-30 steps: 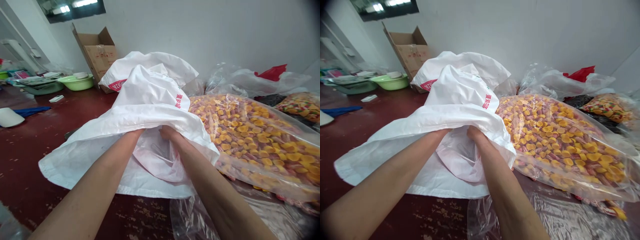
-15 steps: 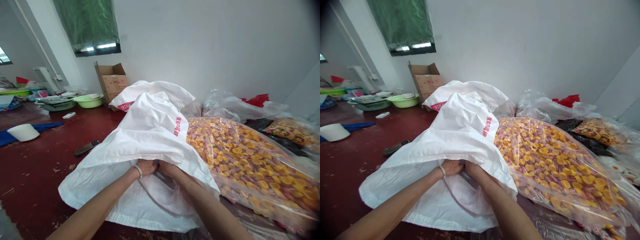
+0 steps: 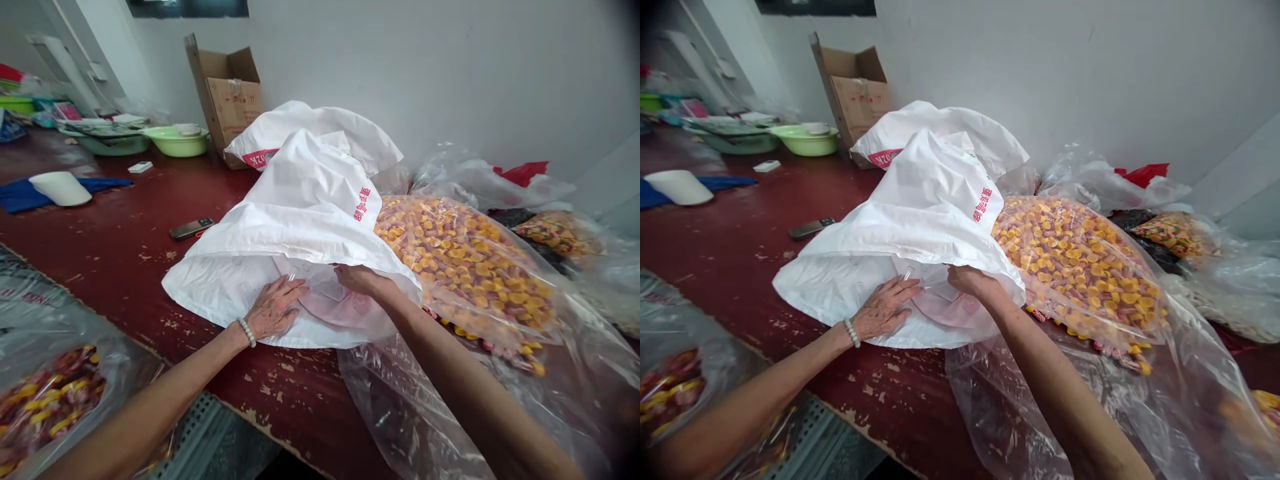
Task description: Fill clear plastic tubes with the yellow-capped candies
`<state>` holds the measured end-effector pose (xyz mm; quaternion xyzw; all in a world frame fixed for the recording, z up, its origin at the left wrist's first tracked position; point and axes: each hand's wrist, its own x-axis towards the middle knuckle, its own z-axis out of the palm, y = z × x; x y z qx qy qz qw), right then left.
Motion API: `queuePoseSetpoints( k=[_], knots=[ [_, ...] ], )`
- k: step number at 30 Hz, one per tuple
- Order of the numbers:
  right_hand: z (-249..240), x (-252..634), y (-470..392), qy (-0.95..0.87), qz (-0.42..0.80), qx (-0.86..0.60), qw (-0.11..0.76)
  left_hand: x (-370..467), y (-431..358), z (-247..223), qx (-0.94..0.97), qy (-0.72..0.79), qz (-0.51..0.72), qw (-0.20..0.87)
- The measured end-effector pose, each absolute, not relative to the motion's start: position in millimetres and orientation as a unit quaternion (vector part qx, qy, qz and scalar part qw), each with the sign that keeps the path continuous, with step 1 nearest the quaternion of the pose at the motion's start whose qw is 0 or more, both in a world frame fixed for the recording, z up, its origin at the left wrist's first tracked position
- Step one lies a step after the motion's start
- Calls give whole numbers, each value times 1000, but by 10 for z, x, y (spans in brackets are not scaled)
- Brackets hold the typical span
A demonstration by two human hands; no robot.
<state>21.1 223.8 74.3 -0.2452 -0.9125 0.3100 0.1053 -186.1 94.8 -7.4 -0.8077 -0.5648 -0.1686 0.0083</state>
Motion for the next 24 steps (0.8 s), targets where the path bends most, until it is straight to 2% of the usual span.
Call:
queuePoseSetpoints(
  k=[1,6,8,10,13,15,17,21,24],
  knots=[
    [788,207,2210,-924,272,-254,87,-1873,922,-60,-802,-569,-182,20],
    [1023,197,2049,-909,239,-328,98,-2153,861,89,-715,-642,-256,104],
    [1144,198,2000,-897,288,-323,95,-2327,849,94,-652,-698,-269,125],
    [1264,178,1984,-864,389,-301,112,-2450,844,35,-593,-753,-260,115],
    [1395,89,2042,-806,472,-278,225,-2432,866,-103,-581,-786,-209,44],
    [1433,-3,2114,-785,440,-298,318,-2303,922,-149,-616,-764,-190,-25],
    [1451,-98,2189,-770,402,-333,367,-2154,1032,-125,-652,-724,-214,-71],
    [1513,-232,2409,-782,355,-366,358,-2034,1423,4,-662,-682,-307,-50],
    [1625,-314,2832,-810,254,-387,359,-2114,1756,-1,-660,-685,-297,-77]
  ],
)
